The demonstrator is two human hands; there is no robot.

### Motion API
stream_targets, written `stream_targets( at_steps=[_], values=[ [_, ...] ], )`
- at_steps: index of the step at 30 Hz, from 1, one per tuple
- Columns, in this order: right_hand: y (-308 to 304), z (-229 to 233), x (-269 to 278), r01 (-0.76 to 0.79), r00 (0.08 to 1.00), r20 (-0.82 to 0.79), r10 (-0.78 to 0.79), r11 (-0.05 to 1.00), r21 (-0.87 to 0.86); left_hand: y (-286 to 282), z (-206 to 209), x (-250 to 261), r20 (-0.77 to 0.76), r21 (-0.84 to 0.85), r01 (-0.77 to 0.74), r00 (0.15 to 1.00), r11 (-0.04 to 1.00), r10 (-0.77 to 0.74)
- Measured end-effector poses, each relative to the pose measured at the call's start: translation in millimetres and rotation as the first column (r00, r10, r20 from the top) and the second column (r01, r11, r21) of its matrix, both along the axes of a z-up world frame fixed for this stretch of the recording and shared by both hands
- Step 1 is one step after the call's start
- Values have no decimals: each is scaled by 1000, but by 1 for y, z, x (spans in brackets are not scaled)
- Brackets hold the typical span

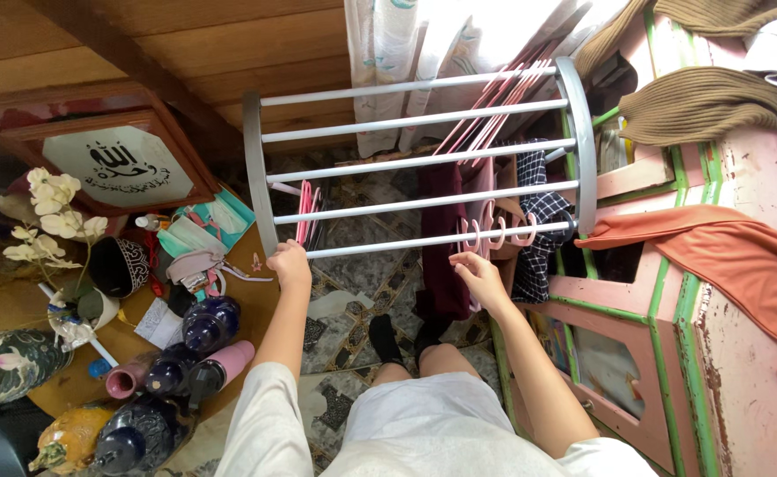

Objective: The person uses a pink lint roller to remove lint from an orange garment and then a white garment laid on a pink table. After rolling the orange garment, the person picks up a hanger, places the garment on it, and hangs it on a nearby drying rack. The person then lays out the white garment and continues rolling it.

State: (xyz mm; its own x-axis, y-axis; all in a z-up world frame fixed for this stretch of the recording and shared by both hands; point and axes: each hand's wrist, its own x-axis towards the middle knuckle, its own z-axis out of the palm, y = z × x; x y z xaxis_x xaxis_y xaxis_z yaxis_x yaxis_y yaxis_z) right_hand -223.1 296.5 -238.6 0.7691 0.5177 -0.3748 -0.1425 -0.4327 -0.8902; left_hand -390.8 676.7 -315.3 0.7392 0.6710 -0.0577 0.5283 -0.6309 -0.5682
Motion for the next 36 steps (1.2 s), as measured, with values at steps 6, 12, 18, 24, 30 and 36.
stream_targets(
  at_steps=[6,12,18,24,30,36],
  values=[
    [-1,7,-1,-1,1000,-7,1,1000,-20,-5,13,-19,196,-133,116,977,984,-89],
    [-6,16,-10,9,1000,-3,-9,996,84,-20,25,-42,333,-431,163,943,888,-12],
    [-17,24,-22,25,1000,0,-25,990,140,-37,35,-61,565,-466,392,822,793,-74],
    [-37,38,-44,69,998,-13,-68,987,146,-41,46,-63,584,-619,382,808,686,77],
    [-70,42,-66,119,992,18,-121,989,88,-36,85,-59,593,-698,284,745,658,307],
    [-102,36,-80,150,988,26,-152,987,59,-21,80,-69,635,-729,265,607,632,478]
  ],
)
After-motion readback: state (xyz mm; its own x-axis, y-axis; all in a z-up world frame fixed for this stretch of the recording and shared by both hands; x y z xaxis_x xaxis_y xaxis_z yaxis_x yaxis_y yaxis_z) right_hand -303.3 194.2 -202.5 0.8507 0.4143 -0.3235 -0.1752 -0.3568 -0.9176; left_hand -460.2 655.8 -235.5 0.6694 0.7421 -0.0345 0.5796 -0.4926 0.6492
